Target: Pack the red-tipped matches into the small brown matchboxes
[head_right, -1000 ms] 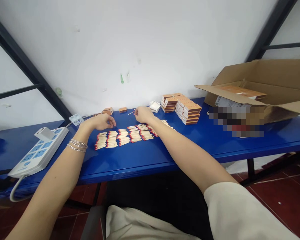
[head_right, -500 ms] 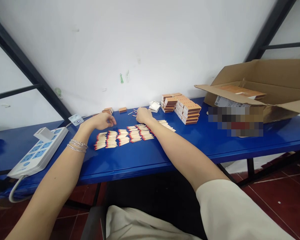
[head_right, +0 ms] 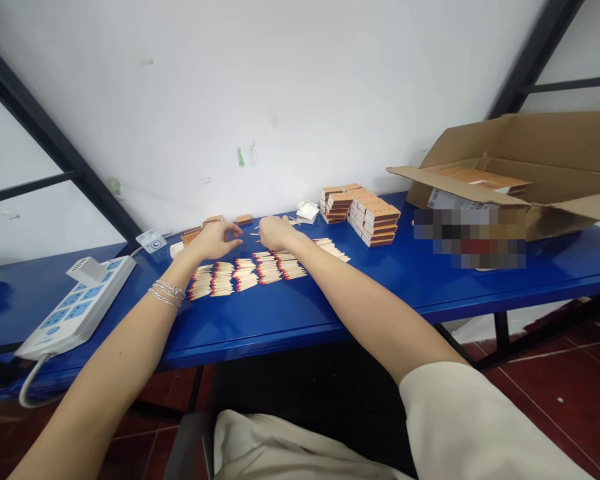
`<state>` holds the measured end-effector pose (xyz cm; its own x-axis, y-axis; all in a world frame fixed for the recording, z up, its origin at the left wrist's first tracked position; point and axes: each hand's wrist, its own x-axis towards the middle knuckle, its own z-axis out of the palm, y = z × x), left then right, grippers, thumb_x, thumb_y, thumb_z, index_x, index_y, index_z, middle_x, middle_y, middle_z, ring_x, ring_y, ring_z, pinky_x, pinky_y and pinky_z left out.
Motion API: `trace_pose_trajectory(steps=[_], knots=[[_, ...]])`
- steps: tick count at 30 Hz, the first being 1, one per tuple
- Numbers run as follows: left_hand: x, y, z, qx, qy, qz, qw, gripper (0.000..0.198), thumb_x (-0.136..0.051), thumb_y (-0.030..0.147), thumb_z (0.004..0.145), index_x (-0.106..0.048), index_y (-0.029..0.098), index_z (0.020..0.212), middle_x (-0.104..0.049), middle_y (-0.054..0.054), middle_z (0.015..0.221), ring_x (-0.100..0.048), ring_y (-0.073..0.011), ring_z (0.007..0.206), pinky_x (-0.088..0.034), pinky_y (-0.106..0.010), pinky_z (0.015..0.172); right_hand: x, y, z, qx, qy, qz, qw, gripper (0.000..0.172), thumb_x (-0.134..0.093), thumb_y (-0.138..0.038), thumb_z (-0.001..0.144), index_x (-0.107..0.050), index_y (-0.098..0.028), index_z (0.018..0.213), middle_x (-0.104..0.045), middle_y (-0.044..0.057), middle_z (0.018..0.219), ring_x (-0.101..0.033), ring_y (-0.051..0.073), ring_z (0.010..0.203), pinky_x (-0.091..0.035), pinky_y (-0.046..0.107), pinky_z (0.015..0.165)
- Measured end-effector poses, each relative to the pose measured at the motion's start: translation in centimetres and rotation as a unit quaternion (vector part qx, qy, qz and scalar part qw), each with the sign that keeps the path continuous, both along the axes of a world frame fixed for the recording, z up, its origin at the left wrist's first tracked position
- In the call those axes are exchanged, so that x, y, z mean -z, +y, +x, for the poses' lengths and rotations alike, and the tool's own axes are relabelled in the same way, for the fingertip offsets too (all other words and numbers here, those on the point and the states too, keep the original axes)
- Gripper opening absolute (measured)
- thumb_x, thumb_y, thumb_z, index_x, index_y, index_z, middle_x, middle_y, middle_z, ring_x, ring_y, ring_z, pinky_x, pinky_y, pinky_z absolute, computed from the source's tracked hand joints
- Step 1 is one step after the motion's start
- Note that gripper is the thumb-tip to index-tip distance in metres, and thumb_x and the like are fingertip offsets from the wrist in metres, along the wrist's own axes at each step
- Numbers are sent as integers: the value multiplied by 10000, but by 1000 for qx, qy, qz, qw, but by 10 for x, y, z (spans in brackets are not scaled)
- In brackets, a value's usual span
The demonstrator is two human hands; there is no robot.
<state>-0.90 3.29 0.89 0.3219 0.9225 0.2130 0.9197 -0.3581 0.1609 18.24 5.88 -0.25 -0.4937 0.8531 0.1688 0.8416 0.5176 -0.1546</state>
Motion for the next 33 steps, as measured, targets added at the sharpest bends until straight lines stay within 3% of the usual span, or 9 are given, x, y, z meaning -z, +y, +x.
trace_pose_trajectory(steps=[4,9,14,19,26,33], knots=[[3,3,15,15,10,-8,1000,322,-605,270,851,-684,112,1120,-718,-116,1095,-649,-217,951,-484,-333,908,-6,6,15,82,-4,2,997,296,-522,-193,888,-681,-72,1107,-673,251,1185,-620,336,1145,-441,410,961],[7,7,38,87,86,-23,992,370,-469,205,904,-677,179,1209,-626,-104,1318,-569,-243,1170,-411,-366,1033,-5,15,29,152,16,-16,988,344,-575,-224,867,-663,-67,1160,-661,258,1208,-610,312,1167,-438,375,972],[8,5,42,89,134,-12,987,358,-454,157,879,-728,196,1105,-643,-87,1283,-569,-246,1161,-414,-357,1030,-3,15,26,150,27,-26,988,357,-583,-245,862,-663,-67,1161,-666,258,1196,-614,311,1162,-458,364,950],[6,6,34,27,126,-17,992,206,-560,237,848,-732,162,934,-697,-119,1085,-625,-247,1048,-462,-329,952,-4,14,24,142,35,-33,989,362,-607,-264,856,-666,-77,1160,-664,253,1206,-619,315,1159,-469,359,945],[4,8,20,21,109,-59,992,217,-524,155,800,-703,150,922,-736,-117,1012,-666,-228,913,-489,-296,784,-3,11,21,114,38,-39,992,319,-556,-208,852,-692,-88,1113,-699,229,1148,-635,327,1132,-493,375,911],[-2,-3,10,40,104,-106,988,231,-513,232,811,-705,171,924,-744,-77,974,-654,-193,855,-466,-272,743,-5,5,20,89,44,-55,994,248,-557,-167,841,-711,-116,1028,-709,199,1142,-649,306,1098,-494,365,890]])
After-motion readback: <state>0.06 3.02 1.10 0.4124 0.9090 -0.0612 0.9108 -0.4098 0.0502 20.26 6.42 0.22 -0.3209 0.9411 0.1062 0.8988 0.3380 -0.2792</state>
